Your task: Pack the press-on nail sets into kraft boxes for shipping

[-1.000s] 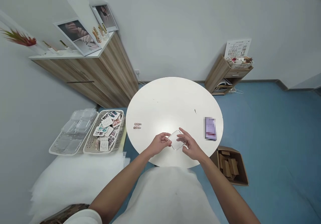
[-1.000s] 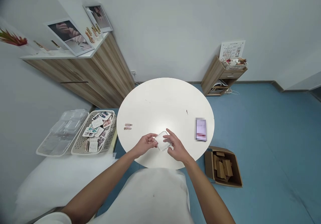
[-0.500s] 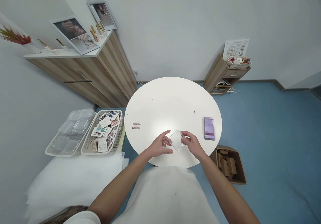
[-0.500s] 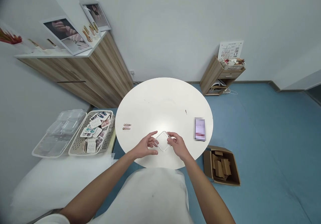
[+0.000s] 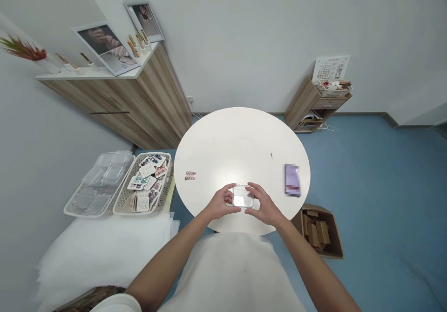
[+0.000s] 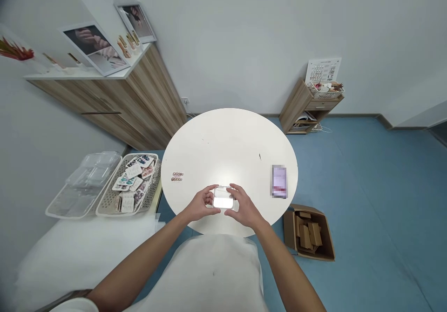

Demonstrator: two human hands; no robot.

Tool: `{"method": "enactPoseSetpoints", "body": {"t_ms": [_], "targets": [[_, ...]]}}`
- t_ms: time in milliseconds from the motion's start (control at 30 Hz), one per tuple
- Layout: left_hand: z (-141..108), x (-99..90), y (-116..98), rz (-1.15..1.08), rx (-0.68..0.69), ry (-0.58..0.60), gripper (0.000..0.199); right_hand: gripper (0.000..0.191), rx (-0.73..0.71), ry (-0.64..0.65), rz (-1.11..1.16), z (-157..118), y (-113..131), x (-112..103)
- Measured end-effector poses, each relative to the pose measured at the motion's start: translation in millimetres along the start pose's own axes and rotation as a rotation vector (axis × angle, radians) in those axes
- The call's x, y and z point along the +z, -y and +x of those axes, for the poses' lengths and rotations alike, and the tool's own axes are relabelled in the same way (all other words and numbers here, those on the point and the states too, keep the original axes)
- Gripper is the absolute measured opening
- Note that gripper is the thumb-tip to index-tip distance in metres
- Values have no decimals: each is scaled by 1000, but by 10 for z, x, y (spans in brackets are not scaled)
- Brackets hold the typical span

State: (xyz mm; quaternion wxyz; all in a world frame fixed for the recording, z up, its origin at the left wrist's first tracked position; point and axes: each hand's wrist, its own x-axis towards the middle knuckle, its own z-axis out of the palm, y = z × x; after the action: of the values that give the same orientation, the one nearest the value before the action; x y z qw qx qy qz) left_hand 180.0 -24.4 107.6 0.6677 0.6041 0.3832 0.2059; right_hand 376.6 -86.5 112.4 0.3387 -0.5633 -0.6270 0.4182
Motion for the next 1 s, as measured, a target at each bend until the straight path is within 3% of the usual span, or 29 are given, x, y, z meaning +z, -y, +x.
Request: {"method": "enactPoseSetpoints", "body": {"t_ms": [167, 367, 667, 800, 1000], "targets": [[-20, 28, -4, -28, 23, -14, 79, 62, -14, -35, 127, 8, -33, 16], [-13, 65, -51, -47, 36, -9, 74, 54, 71, -77, 394, 25, 9, 1], [11, 71, 72, -251, -130, -8, 69, 50, 127, -71, 369, 63, -31, -30], [-2, 109, 202, -227, -184, -28, 55, 44, 268, -90, 372, 61, -127, 30], [-34, 177, 325, -189, -143, -6, 48, 43, 426, -202, 361, 124, -187, 119]]}}
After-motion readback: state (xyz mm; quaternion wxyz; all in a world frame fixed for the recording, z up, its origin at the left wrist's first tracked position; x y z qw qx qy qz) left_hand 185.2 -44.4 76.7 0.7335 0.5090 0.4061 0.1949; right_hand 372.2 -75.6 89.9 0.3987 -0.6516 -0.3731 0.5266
